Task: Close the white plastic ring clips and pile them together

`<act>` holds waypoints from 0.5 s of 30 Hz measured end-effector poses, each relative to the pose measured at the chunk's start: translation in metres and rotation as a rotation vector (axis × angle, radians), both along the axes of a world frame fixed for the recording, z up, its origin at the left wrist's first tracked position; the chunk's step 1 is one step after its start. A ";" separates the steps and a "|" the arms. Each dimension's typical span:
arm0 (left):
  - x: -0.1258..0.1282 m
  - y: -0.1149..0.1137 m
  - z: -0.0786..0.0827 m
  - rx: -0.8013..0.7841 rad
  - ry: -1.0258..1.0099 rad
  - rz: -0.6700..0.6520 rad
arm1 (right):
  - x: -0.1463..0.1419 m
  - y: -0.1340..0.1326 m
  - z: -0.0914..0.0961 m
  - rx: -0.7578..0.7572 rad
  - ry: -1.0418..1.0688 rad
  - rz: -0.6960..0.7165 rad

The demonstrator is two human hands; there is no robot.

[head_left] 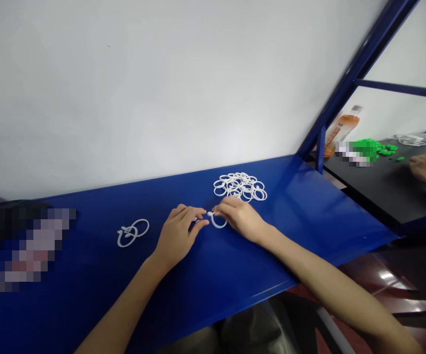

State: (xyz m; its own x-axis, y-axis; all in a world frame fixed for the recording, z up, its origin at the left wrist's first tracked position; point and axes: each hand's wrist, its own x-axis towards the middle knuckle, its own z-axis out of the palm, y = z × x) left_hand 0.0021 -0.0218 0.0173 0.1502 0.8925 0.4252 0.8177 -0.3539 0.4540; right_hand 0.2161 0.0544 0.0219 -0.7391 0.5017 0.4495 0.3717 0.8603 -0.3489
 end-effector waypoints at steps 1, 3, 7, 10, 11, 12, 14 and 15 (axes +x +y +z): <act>-0.003 0.001 0.001 -0.005 0.040 0.017 | 0.006 0.007 0.001 0.012 0.005 -0.072; -0.009 0.001 0.003 -0.038 0.112 0.067 | 0.020 0.023 0.004 0.038 -0.003 -0.258; -0.020 0.000 0.004 -0.130 0.207 0.145 | 0.047 0.046 0.006 0.051 -0.062 -0.543; -0.024 0.000 0.001 -0.189 0.242 0.173 | 0.055 0.052 0.004 0.047 -0.095 -0.597; -0.024 0.001 0.000 -0.210 0.254 0.176 | 0.055 0.053 0.003 0.041 -0.101 -0.598; -0.024 0.001 -0.002 -0.228 0.267 0.176 | 0.055 0.054 0.001 0.039 -0.106 -0.596; -0.023 0.002 -0.005 -0.251 0.289 0.170 | 0.054 0.054 -0.001 0.057 -0.102 -0.594; -0.022 0.002 -0.005 -0.252 0.295 0.167 | 0.054 0.054 -0.001 0.076 -0.094 -0.592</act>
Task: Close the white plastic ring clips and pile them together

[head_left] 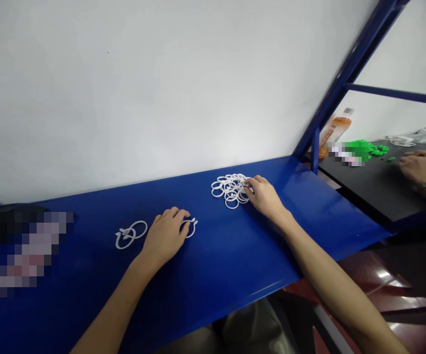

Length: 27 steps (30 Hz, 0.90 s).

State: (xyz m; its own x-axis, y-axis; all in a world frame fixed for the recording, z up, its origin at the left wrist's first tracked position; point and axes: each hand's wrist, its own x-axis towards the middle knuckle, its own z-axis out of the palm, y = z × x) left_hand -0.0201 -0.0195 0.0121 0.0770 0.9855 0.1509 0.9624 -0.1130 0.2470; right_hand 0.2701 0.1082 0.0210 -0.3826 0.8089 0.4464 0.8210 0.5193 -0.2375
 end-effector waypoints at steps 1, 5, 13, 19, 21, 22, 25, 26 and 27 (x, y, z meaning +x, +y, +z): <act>0.001 0.000 0.000 0.002 0.002 -0.005 | 0.000 0.000 0.001 0.023 0.008 0.004; 0.005 0.001 0.003 0.014 -0.038 -0.015 | -0.007 -0.009 0.009 0.111 0.097 0.040; 0.025 -0.006 0.008 0.173 -0.158 0.057 | -0.053 -0.059 0.011 -0.243 0.307 0.494; 0.035 -0.009 0.010 0.163 -0.443 -0.002 | -0.065 -0.068 -0.005 -0.376 0.369 0.558; 0.035 -0.008 0.011 0.016 -0.676 0.008 | -0.064 -0.068 -0.005 -0.377 0.383 0.584; 0.034 -0.007 0.012 -0.062 -0.790 0.013 | -0.064 -0.069 -0.004 -0.373 0.387 0.608; 0.029 -0.003 0.008 -0.199 -1.012 0.005 | -0.065 -0.072 -0.002 -0.364 0.384 0.693; 0.028 -0.002 0.007 -0.211 -1.043 -0.007 | -0.065 -0.073 -0.001 -0.364 0.384 0.714; 0.027 -0.002 0.005 -0.214 -1.059 -0.023 | -0.065 -0.074 -0.001 -0.365 0.385 0.730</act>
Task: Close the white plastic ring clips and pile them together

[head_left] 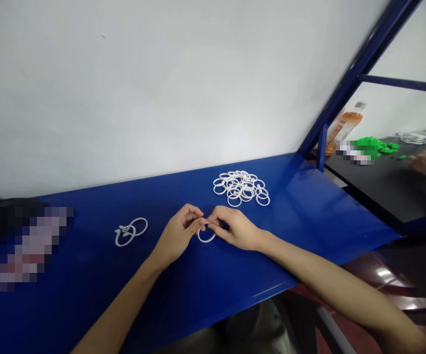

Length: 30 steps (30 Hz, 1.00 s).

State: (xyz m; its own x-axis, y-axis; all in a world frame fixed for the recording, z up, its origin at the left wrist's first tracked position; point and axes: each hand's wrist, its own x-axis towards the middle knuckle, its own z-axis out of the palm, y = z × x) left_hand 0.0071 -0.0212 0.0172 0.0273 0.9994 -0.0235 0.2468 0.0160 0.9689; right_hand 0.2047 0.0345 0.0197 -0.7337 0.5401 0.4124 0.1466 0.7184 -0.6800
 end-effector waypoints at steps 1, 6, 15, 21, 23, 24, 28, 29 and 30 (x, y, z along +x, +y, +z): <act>-0.001 0.000 -0.002 0.008 -0.005 -0.014 | 0.000 -0.001 0.000 0.000 0.004 0.014; -0.002 -0.001 -0.004 0.041 0.054 -0.017 | 0.001 -0.004 -0.002 0.073 0.016 0.091; 0.004 -0.005 -0.005 0.202 0.234 0.010 | 0.001 -0.009 -0.003 0.228 0.019 0.062; -0.008 0.001 0.003 0.429 0.771 0.204 | 0.007 0.020 -0.001 0.285 0.002 -0.255; -0.018 0.000 0.006 0.399 1.080 0.350 | 0.019 0.042 0.003 0.318 0.003 -0.460; -0.022 -0.002 0.006 0.346 1.209 0.417 | 0.025 0.054 0.005 0.316 -0.004 -0.567; -0.033 -0.004 0.001 0.164 1.418 0.471 | 0.045 0.095 0.012 0.303 -0.327 -0.689; -0.033 -0.004 -0.002 0.162 1.400 0.440 | 0.047 0.102 0.013 0.304 -0.375 -0.683; -0.033 -0.003 -0.005 0.191 1.356 0.396 | 0.048 0.107 0.014 0.309 -0.413 -0.674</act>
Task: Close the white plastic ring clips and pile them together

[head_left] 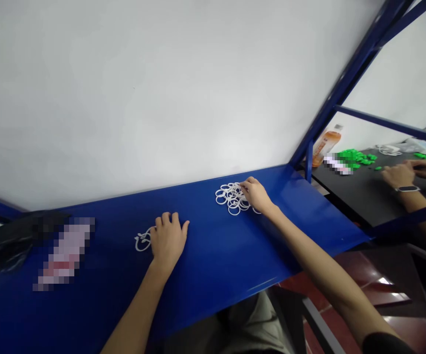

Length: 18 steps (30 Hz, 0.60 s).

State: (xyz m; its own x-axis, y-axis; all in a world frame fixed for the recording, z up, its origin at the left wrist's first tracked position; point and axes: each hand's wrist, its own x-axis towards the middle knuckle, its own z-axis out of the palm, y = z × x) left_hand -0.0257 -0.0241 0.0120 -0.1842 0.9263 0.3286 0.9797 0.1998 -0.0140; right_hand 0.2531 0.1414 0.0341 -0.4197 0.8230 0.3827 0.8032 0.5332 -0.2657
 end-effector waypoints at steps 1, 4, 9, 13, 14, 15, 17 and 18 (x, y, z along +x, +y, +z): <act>0.002 0.001 -0.003 0.014 -0.050 -0.088 | 0.000 0.003 0.001 -0.004 -0.020 0.006; 0.012 0.003 -0.009 0.058 -0.189 -0.433 | -0.001 0.006 0.004 0.000 -0.063 0.019; 0.033 -0.001 -0.011 0.063 -0.250 -0.695 | -0.017 -0.013 0.011 0.038 -0.120 0.080; 0.032 -0.003 -0.008 0.105 -0.271 -0.687 | -0.048 -0.039 0.004 0.090 -0.146 0.270; 0.029 -0.003 -0.007 0.116 -0.264 -0.636 | -0.056 -0.046 -0.001 0.110 -0.147 0.340; 0.025 -0.002 -0.006 0.118 -0.246 -0.569 | -0.064 -0.052 -0.007 0.121 -0.145 0.385; 0.016 -0.001 -0.005 0.087 -0.185 -0.435 | -0.074 -0.063 -0.020 0.121 -0.138 0.445; 0.011 -0.001 -0.005 0.056 -0.154 -0.393 | -0.076 -0.068 -0.026 0.116 -0.126 0.459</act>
